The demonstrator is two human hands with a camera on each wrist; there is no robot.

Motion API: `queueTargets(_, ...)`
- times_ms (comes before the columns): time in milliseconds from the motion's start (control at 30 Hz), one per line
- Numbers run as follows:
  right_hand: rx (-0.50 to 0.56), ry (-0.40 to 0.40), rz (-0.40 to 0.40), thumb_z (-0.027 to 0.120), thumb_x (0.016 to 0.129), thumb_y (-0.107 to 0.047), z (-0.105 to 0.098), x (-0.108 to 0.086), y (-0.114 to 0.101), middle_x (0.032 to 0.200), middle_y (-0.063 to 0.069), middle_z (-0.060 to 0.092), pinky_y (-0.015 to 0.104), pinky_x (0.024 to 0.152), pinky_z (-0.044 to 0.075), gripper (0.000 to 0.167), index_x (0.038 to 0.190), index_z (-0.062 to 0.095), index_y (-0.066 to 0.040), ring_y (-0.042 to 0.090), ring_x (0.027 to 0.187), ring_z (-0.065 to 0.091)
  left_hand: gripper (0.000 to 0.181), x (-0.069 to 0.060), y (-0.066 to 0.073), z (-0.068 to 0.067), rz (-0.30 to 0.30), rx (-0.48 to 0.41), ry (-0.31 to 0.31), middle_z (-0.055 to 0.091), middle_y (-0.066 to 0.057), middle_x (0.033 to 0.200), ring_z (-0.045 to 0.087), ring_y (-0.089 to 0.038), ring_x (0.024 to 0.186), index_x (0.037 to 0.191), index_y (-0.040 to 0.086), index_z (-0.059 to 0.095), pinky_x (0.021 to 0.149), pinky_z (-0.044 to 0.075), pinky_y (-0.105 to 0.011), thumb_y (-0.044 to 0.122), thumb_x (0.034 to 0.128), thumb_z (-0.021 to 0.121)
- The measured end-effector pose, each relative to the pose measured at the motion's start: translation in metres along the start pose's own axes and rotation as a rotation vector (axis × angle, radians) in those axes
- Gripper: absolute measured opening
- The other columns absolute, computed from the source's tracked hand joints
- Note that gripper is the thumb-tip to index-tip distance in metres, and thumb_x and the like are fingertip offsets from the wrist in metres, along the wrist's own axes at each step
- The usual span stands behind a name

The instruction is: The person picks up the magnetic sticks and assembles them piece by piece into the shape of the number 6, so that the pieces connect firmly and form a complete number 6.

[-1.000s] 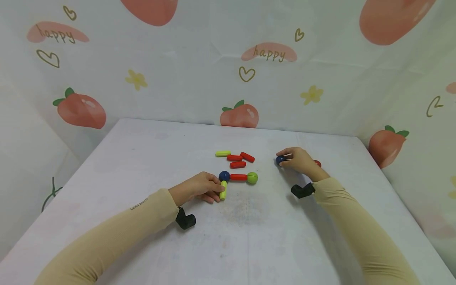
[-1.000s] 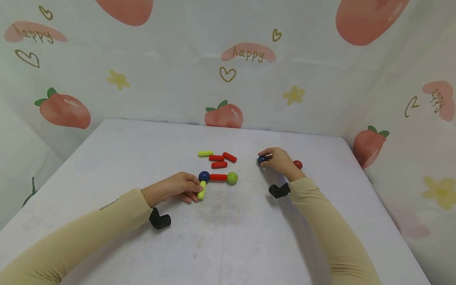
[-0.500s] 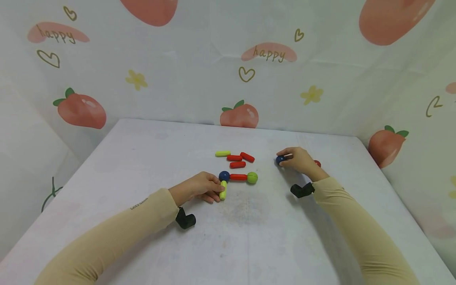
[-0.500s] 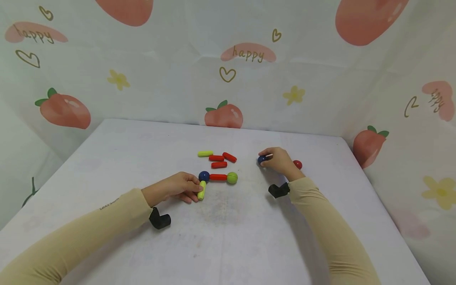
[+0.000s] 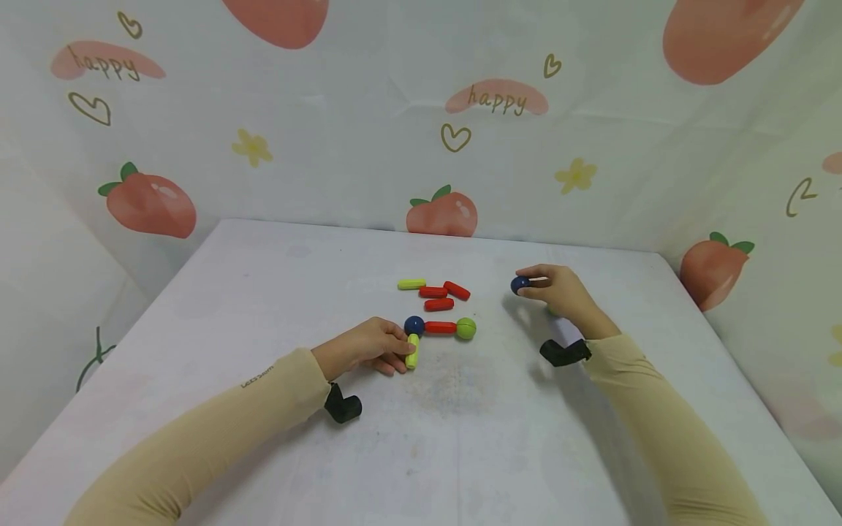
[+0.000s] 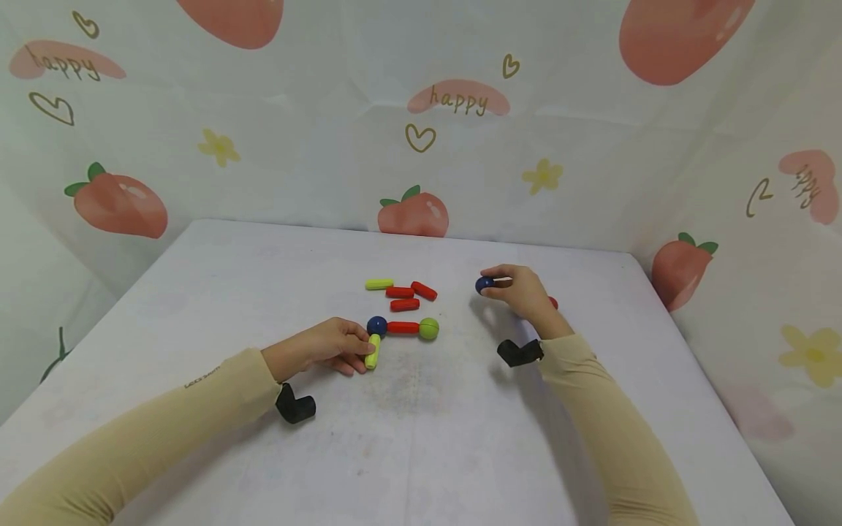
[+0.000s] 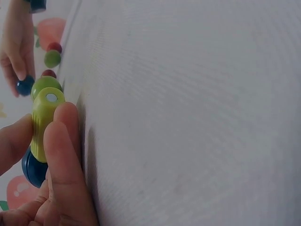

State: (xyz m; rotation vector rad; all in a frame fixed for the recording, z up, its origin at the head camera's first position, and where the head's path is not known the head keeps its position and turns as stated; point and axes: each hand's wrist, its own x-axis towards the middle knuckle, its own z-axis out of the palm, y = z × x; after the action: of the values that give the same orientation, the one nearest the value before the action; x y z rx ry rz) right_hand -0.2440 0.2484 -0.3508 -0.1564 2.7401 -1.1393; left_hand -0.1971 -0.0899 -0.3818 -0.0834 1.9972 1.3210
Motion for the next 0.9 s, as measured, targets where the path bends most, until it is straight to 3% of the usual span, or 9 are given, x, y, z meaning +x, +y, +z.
queueTargets(133, 0.045, 0.01, -0.001, 0.069, 0.09, -0.021, 0.001, -0.006, -0.004, 0.133, 0.019, 0.057, 0.052, 0.104, 0.039, 0.046, 0.132, 0.058, -0.005, 0.036, 0.125, 0.054, 0.025, 0.0, 0.0, 0.001, -0.003, -0.001, 0.002, 0.07, -0.007, 0.085, 0.064, -0.01, 0.061, 0.11, 0.002, 0.059, 0.055, 0.052, -0.019, 0.018, 0.092, 0.066)
queueTargets(333, 0.098, 0.043, 0.0, 0.071, 0.089, -0.029, 0.008, -0.015, -0.01, 0.133, 0.015, 0.058, 0.044, 0.095, 0.043, 0.047, 0.13, 0.059, -0.01, 0.032, 0.123, 0.057, 0.025, 0.001, -0.001, 0.001, -0.004, 0.002, 0.004, 0.07, -0.008, 0.085, 0.064, -0.01, 0.061, 0.11, 0.002, 0.059, 0.054, 0.052, -0.019, 0.018, 0.092, 0.066)
queueTargets(467, 0.137, 0.057, -0.039, 0.07, 0.09, -0.028, 0.012, -0.02, -0.015, 0.132, 0.015, 0.058, 0.047, 0.099, 0.044, 0.047, 0.13, 0.058, -0.009, 0.032, 0.121, 0.058, 0.025, 0.0, 0.0, 0.001, -0.009, 0.001, 0.005, 0.07, -0.007, 0.085, 0.064, -0.01, 0.061, 0.11, 0.002, 0.059, 0.054, 0.052, -0.019, 0.019, 0.092, 0.066)
queueTargets(600, 0.209, 0.026, -0.072, 0.068, 0.091, -0.024, 0.015, -0.025, -0.02, 0.132, 0.017, 0.055, 0.05, 0.104, 0.042, 0.046, 0.132, 0.056, -0.007, 0.033, 0.118, 0.06, 0.025, 0.001, 0.0, 0.001, -0.007, 0.003, 0.007, 0.07, -0.008, 0.085, 0.064, -0.01, 0.061, 0.11, 0.003, 0.059, 0.055, 0.052, -0.02, 0.019, 0.092, 0.066)
queueTargets(900, 0.276, -0.02, -0.038, 0.068, 0.091, -0.029, 0.027, -0.038, -0.027, 0.132, 0.014, 0.056, 0.043, 0.102, 0.045, 0.044, 0.13, 0.059, -0.011, 0.027, 0.112, 0.063, 0.026, 0.001, 0.0, 0.0, -0.007, 0.016, 0.006, 0.07, -0.008, 0.087, 0.065, -0.01, 0.062, 0.11, 0.003, 0.059, 0.056, 0.053, -0.02, 0.021, 0.0923, 0.066)
